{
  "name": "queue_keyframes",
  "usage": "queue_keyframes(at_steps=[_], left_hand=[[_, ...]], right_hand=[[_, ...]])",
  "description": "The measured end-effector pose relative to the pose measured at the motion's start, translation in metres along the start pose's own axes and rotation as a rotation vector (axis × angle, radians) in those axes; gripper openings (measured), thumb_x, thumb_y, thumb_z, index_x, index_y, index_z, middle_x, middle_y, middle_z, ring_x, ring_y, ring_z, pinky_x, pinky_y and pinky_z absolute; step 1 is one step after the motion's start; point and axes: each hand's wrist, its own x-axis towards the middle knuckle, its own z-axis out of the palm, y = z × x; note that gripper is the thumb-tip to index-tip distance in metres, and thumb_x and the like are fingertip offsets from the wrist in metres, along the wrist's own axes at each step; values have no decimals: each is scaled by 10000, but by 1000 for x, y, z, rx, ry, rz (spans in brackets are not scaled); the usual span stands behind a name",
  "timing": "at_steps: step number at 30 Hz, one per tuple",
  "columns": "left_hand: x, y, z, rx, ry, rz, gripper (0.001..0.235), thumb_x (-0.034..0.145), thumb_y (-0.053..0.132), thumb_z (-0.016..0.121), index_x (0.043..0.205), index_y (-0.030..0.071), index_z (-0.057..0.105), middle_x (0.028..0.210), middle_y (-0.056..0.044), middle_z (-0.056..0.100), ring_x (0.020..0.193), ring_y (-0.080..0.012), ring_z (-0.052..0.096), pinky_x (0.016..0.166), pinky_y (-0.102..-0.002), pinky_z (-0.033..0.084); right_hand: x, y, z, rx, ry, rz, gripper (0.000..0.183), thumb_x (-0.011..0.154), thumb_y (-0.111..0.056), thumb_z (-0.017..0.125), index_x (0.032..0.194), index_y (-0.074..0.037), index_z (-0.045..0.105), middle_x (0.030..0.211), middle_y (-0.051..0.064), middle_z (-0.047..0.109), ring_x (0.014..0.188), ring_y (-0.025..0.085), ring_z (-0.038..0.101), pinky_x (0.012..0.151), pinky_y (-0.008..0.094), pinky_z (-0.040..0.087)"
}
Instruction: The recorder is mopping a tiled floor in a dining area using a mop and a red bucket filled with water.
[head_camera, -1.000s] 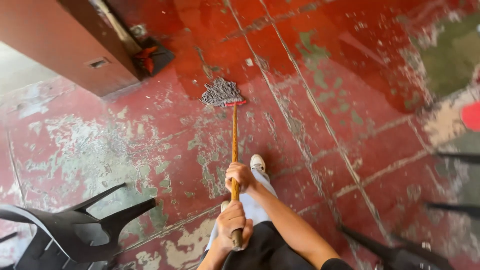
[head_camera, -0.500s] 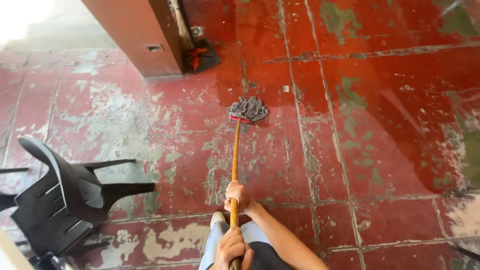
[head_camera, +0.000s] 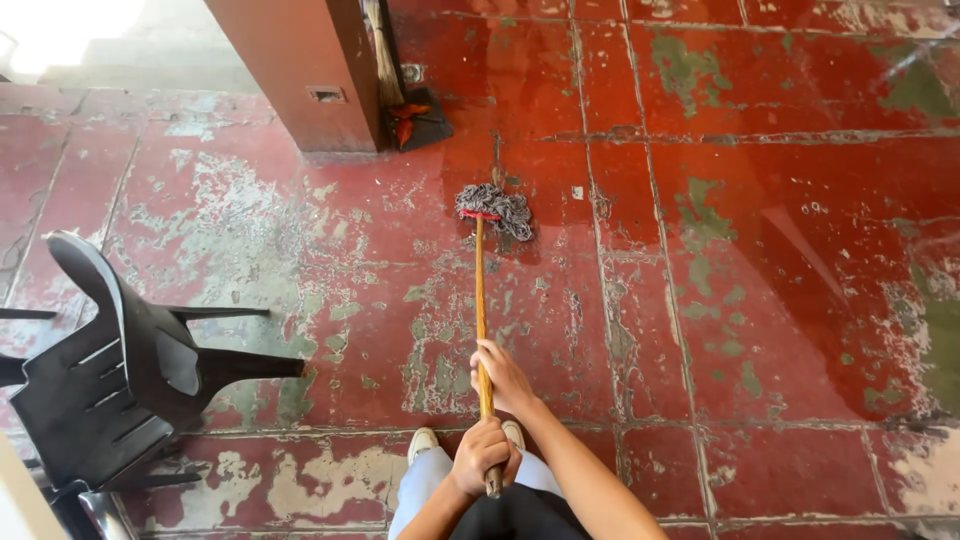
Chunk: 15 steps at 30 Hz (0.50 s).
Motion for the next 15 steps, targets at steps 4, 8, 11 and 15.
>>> queue_keyframes(at_steps=[4,8,11,15], left_hand=[[-29,-19,3,-47,-18,38,445,614,-127,747,582,110,372,583,-38,404,520,-243,441,516,-357,363],[-40,-24,-4,-19,42,67,473,654,-163,725,586,113,347,582,-22,405,516,-228,426,541,-358,384],[-33,-32,-2,55,54,42,398,695,-174,691,629,86,397,621,-50,447,565,-249,471,561,-357,409],[-48,-83,7,92,-5,95,373,716,-159,695,647,73,411,640,-60,459,582,-258,490,581,-366,428]], right_hand=[[-15,26,23,67,-105,38,188,835,-106,729,973,-74,605,1289,224,573,1045,393,657,850,466,552],[-7,48,50,165,-108,-146,136,942,-76,689,1053,-76,610,1207,180,620,1171,403,664,863,437,574],[7,61,53,222,-184,-36,106,948,-80,669,1041,-79,618,1321,210,593,968,356,697,853,417,561],[36,113,86,151,-90,-263,114,936,-67,706,1030,-84,644,1294,223,596,1056,399,656,905,427,532]])
